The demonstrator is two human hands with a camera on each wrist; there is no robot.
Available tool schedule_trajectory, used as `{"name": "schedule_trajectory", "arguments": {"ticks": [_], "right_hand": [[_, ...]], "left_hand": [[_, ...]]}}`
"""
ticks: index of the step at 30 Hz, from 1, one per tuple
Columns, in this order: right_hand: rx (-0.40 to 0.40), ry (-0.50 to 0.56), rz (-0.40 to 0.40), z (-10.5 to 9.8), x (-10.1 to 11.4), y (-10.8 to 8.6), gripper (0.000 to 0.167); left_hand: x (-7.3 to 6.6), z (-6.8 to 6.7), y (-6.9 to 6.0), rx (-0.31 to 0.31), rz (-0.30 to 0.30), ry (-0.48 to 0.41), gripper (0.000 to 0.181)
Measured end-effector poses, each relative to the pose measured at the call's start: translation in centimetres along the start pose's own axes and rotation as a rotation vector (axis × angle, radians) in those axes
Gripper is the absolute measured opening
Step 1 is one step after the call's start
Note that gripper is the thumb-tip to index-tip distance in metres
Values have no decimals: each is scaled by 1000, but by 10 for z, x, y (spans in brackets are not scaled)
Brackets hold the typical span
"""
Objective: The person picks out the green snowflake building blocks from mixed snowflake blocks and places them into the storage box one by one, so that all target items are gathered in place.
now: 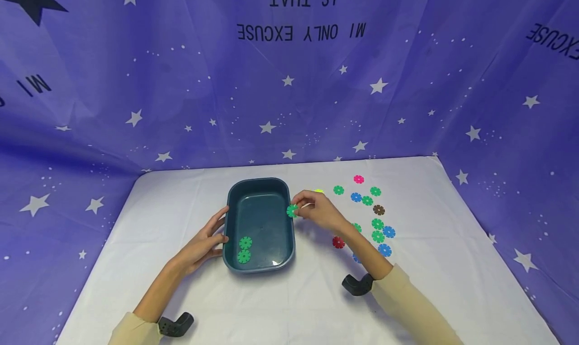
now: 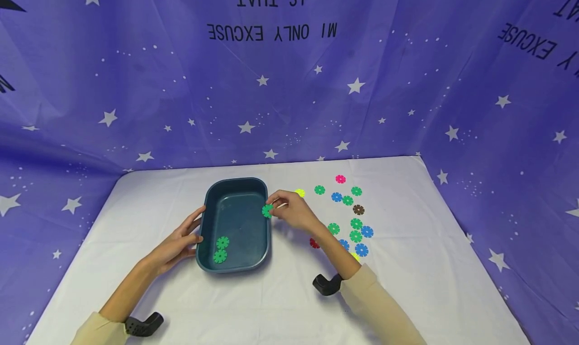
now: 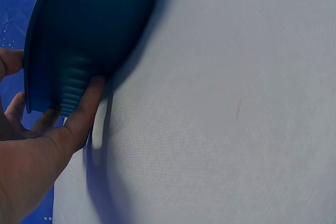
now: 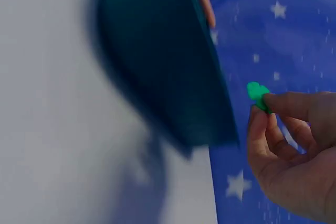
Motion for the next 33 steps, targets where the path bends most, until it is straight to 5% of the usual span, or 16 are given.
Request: {"name": "schedule_trajectory", "arguments": {"ticks": [6,15,33], "right_hand": [[51,52,13,42,17,17,22],[39,-137,30,97,11,33,17],[-17,-384,108,120,-8,59,23]], "left_hand": [[-1,1,0,1,0,1,86],[0,0,0,4,-4,-5,86],[0,0,1,5,10,0,86]]}}
Point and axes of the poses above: each hand's wrist, its own y-axis towards the middle knuckle, its own z-axis out of the palm, x = y × z, the point moved 2 cm from there along y, towards the middle knuckle, and after that the axes turned 3 degrees about z, right-handed, at the moved point
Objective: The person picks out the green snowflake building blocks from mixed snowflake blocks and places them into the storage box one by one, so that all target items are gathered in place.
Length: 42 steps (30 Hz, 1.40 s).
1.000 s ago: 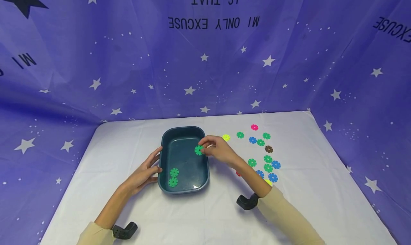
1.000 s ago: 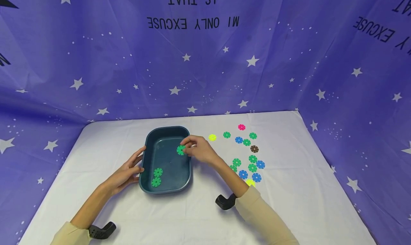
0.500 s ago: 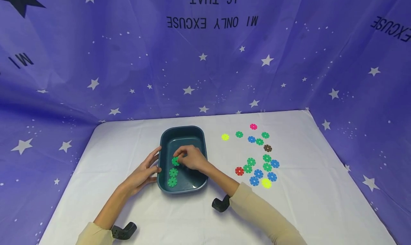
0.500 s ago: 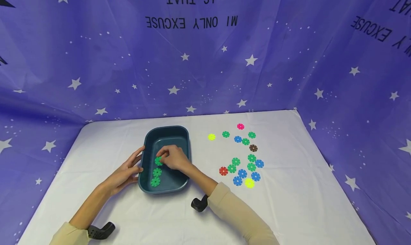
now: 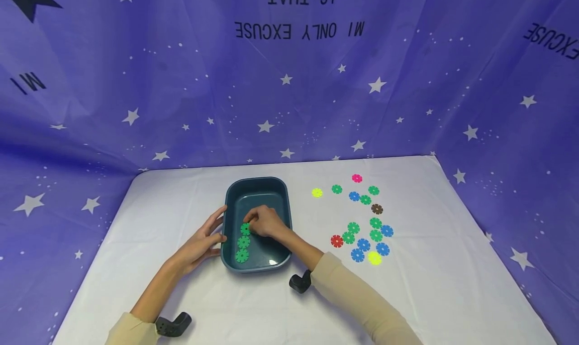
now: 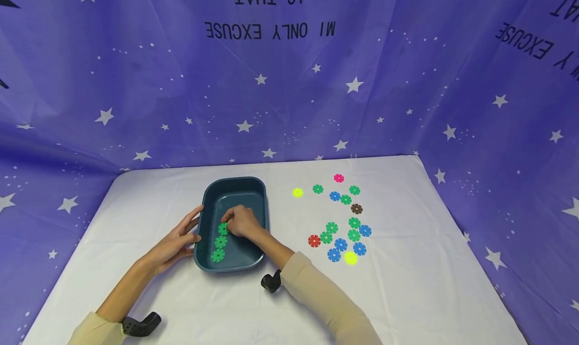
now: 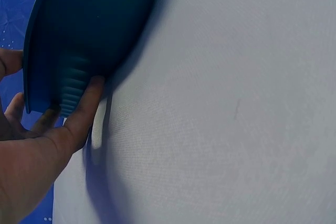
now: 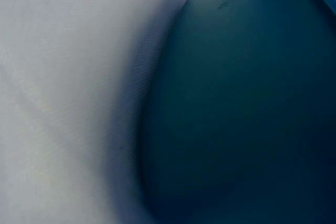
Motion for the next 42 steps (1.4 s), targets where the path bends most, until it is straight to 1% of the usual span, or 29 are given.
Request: {"name": "schedule_trajectory", "arguments": {"ticks": [4,10,14,16,20,23,26,29,32,36,39,41,42], "right_hand": [[2,-26,-1,2,3,1,23],[3,-64,6,4,4,0,21],[6,-69,10,3,5,-1,21],[-5,-57,-7,0,6,-4,20],[-50,-15,-54,-15,15,-15,16],[-90,22,-97,-34,20,-25,15],[-120,60,-123,-57,18,-35,14],[-157,102,-126,-82,8,-46,15],[-219,128,-86,-106,-12,-58,15],[-303,173,14,-135,-50,-75,16],[-347,187,84,-152,-81,-88,19],[-371,168,123,-160,-100,-97,21],[-383,135,135,-164,-110,-101,23]], "left_hand": [[1,-1,0,7,4,-2,87],[2,-2,0,-7,-9,5,86],[2,-2,-1,-2,-6,11,86],[2,-2,-2,0,-6,7,86],[1,-1,-2,-3,-10,11,85],[0,-1,-2,-10,-9,22,85],[-1,-1,-2,-15,-10,21,85],[-1,-1,-3,-17,-7,23,85],[-1,-1,-3,-13,-4,15,86],[0,-1,-2,0,-2,-5,86],[0,0,-1,6,-1,-10,86],[0,-1,-1,3,-2,-6,86],[0,-1,-1,2,-2,-3,86]]}}
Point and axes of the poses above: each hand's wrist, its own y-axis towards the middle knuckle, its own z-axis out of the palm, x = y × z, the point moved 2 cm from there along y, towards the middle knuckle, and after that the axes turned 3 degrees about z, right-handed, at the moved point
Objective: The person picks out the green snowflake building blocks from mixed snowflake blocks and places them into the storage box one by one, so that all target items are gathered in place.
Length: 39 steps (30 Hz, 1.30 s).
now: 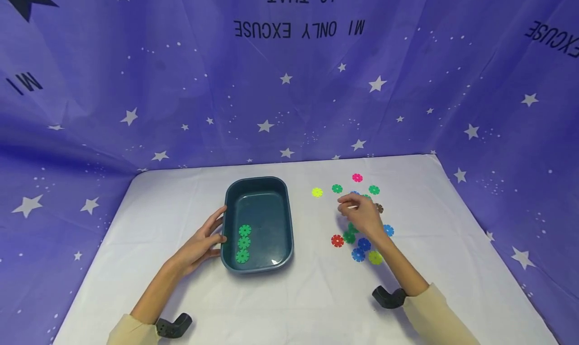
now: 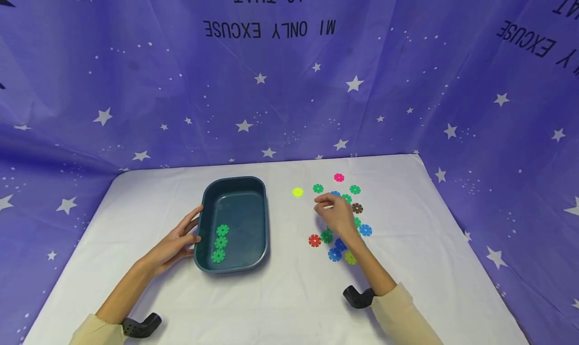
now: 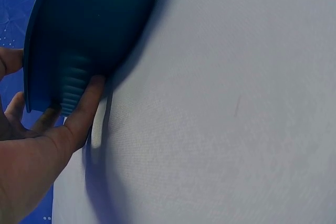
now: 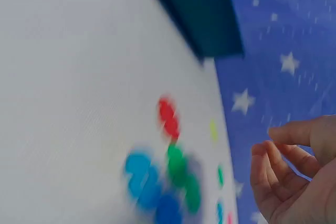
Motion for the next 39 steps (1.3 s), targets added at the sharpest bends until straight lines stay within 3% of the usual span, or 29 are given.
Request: {"name": "schedule_trajectory", "arguments": {"ticks": [6,11,31,39], "right_hand": [[-30,-142,58,-19,-43,-6,25],[-8,-193,75,-19,-61,-7,27],[108,-258,66,-20,-62,-5,18],[115,-259,60,-19,-62,-6,22]], "left_hand": [[0,-1,-1,-4,-5,14,86],[-1,0,1,3,0,11,85],[0,-1,0,1,-2,11,86],[1,0,1,-16,-11,0,86]]}}
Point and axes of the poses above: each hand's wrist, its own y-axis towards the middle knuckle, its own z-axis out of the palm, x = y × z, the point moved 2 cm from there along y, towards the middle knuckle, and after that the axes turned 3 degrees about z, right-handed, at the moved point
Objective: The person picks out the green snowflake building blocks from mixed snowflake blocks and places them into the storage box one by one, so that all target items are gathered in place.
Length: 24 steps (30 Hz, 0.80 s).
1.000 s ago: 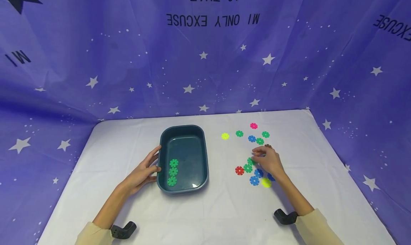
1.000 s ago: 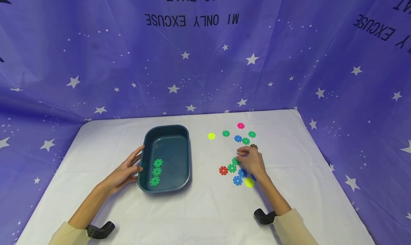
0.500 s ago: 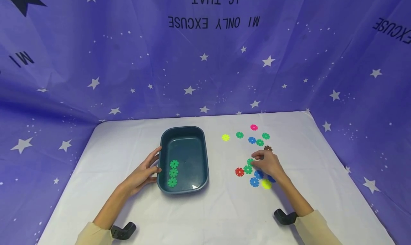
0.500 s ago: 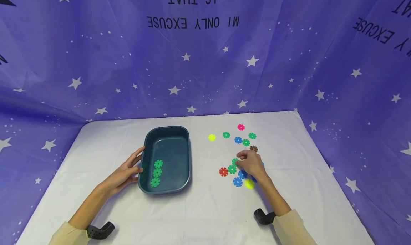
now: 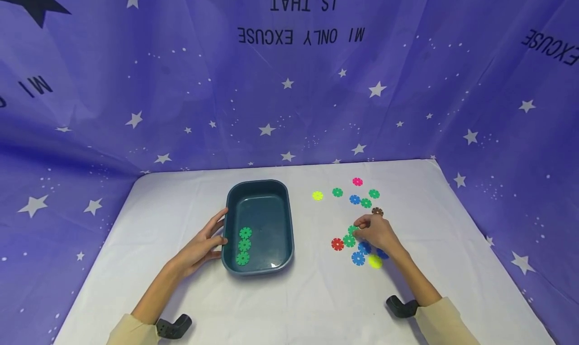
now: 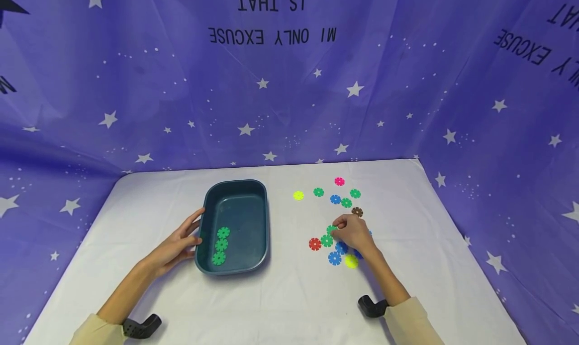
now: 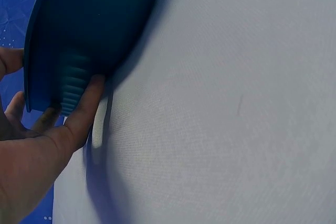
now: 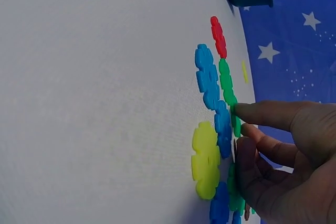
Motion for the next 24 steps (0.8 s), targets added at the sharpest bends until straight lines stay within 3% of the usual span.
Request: {"name": "schedule_trajectory", "arguments": {"ticks": [11,16,19,24], "right_hand": [[70,69,25,-1,4,2,19],[16,107,-21,-1,13,5,15],[-17,150,-37,2,28,8,15],[15,329,-87,13,66,13,17]], "left_hand": [[0,0,1,-6,-2,25,86],[0,0,1,-6,3,16,85],[0,0,1,-10,1,13,85],[1,0,1,-6,3,6,86]]}}
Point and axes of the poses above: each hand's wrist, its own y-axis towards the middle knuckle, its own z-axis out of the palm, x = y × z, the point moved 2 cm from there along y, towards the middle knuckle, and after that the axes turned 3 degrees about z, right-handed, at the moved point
